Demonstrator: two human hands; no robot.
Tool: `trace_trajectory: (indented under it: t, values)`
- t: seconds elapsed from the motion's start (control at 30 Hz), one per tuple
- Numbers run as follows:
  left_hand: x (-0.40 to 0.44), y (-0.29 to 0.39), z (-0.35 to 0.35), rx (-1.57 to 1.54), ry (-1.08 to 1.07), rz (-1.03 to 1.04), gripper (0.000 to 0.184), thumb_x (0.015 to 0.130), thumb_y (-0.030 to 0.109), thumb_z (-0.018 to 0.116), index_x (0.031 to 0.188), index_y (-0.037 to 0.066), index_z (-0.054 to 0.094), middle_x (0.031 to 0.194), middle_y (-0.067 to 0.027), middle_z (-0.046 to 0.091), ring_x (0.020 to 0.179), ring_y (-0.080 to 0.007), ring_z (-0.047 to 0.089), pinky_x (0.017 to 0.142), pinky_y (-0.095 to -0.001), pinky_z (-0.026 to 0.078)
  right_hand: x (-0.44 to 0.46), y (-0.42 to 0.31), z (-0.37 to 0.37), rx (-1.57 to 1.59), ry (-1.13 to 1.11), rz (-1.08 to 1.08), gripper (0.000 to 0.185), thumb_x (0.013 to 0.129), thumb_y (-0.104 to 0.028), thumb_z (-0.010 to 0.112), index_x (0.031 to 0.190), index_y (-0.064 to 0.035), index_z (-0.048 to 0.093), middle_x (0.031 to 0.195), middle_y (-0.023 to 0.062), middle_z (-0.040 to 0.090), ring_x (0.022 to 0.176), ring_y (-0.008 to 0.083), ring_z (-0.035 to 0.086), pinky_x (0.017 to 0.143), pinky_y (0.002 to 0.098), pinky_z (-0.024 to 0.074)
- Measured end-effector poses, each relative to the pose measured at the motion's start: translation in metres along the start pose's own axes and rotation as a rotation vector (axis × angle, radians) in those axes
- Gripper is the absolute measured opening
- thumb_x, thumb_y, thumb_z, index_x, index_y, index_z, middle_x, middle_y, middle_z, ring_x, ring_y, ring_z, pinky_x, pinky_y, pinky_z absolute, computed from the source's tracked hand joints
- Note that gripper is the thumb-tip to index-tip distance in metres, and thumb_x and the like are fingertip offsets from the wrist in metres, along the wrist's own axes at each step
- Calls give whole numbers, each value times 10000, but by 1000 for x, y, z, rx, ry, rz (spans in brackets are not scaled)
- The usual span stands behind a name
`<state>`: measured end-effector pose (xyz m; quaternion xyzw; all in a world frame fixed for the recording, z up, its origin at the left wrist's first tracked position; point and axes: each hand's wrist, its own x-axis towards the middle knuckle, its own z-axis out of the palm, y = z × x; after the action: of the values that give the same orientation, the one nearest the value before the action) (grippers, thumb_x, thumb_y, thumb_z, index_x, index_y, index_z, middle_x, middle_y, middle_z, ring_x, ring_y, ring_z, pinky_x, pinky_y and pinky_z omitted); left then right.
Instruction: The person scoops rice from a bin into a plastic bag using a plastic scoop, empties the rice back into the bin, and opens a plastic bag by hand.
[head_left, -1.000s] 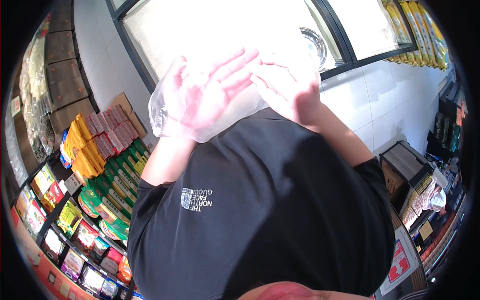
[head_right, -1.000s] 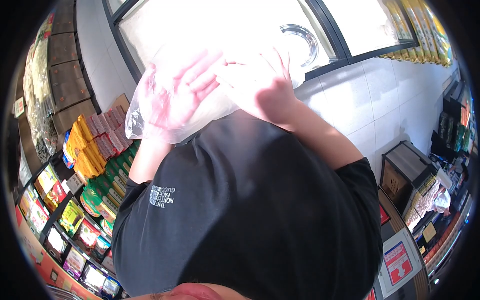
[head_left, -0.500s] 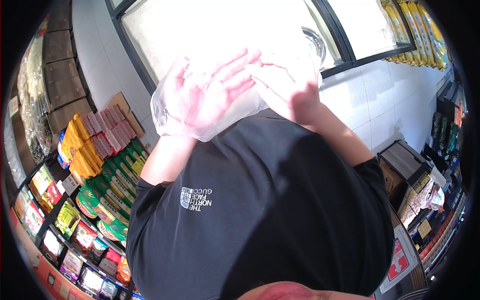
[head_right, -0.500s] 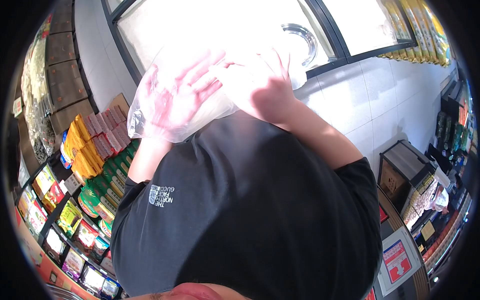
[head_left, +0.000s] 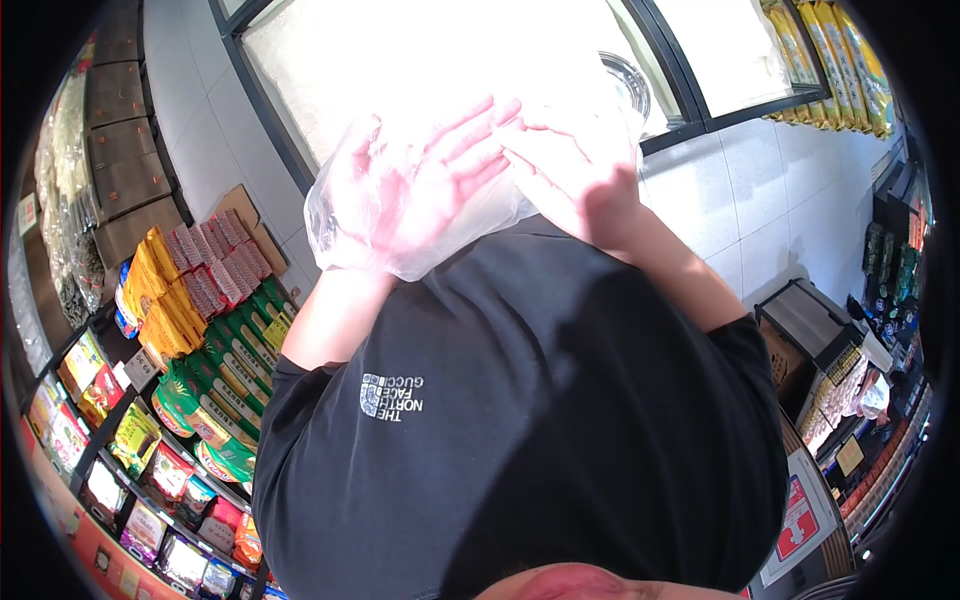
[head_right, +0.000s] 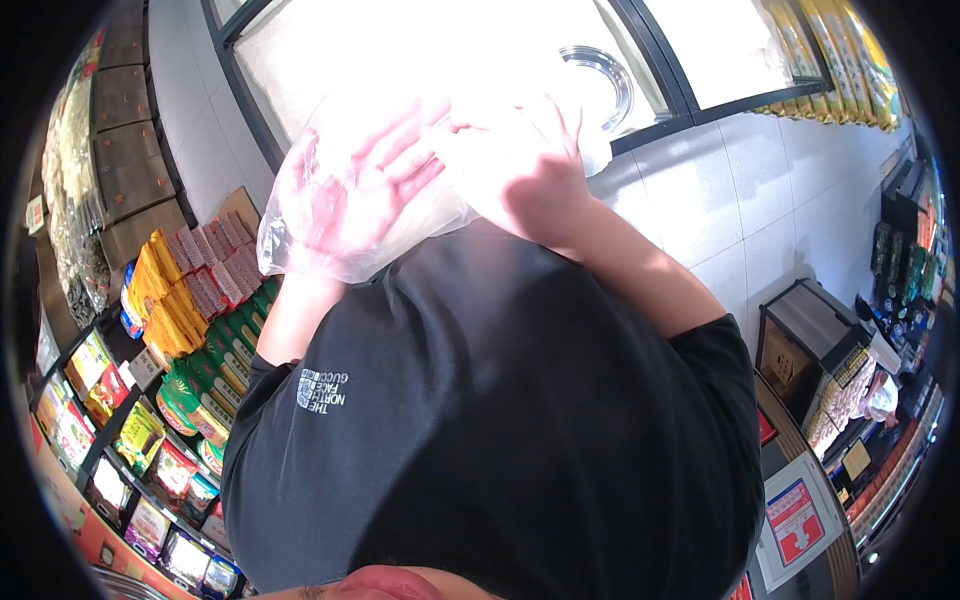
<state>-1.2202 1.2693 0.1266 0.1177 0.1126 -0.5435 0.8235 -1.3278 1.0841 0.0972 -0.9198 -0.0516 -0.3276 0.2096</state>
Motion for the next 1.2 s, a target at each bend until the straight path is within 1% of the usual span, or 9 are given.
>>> trace_trajectory:
  t: [0.1,0.2,0.3,0.4,0.5,0.6,0.7,0.9,1.2]
  values:
    - [1,0,-12,-74,-103,-11,801,1027,497,265,1520,-135,265,1595,-338,250,1464,-442,337,1233,-515,230,-3,3,1,-12,1,-6,242,703,-173,758,945,-183,780,1033,-43,708,976,191,610,936,406,399]
    - [3,-1,-20,-24,-133,8,893,954,507,411,1518,-159,223,1599,-333,249,1472,-410,332,1240,-476,226,-5,5,2,3,1,-18,237,708,-168,757,942,-181,786,1036,-40,722,984,187,624,938,401,400]
    - [3,-2,-18,95,-86,36,848,956,440,437,1511,-165,228,1596,-335,251,1464,-408,345,1237,-477,245,-4,8,0,-6,-3,-49,230,709,-168,758,937,-176,792,1035,-30,735,997,187,639,938,395,402]
    - [3,-2,-14,147,-42,43,817,944,361,509,1501,-172,239,1581,-342,275,1459,-403,352,1237,-473,261,-4,10,0,-31,-13,-73,233,706,-171,763,936,-170,795,1029,-23,742,1007,187,648,936,392,404]
    - [4,-1,-17,314,-16,44,721,968,389,562,1460,-113,399,1565,-340,308,1444,-426,375,1225,-530,281,-7,10,2,-28,-27,-48,250,702,-170,765,950,-166,794,1025,-24,743,1011,185,648,934,396,405]
    - [3,-1,-16,376,-36,85,617,937,325,624,1363,-107,512,1531,-341,366,1423,-465,386,1205,-556,315,-8,9,3,-20,-19,-14,273,699,-162,763,970,-164,790,1013,-32,741,1007,184,646,928,405,403]
    - [1,-2,-16,378,32,126,525,902,251,674,1275,-104,573,1485,-337,426,1367,-497,441,1176,-574,360,-7,7,4,-30,-12,-11,288,692,-159,763,979,-164,786,1013,-39,739,1003,184,645,925,415,399]
    - [1,2,-28,276,27,85,604,892,202,667,1354,-146,488,1384,-331,527,1214,-497,569,1144,-569,410,-9,4,7,-39,-18,-27,271,690,-178,771,961,-175,781,1041,-43,736,1015,186,645,937,430,390]
    - [0,0,-27,233,110,139,618,929,235,628,1382,-150,460,1310,-327,579,1172,-463,608,1125,-556,436,-12,3,6,-4,-46,9,291,684,-207,783,974,-182,781,1084,-45,737,1047,198,641,957,444,391]
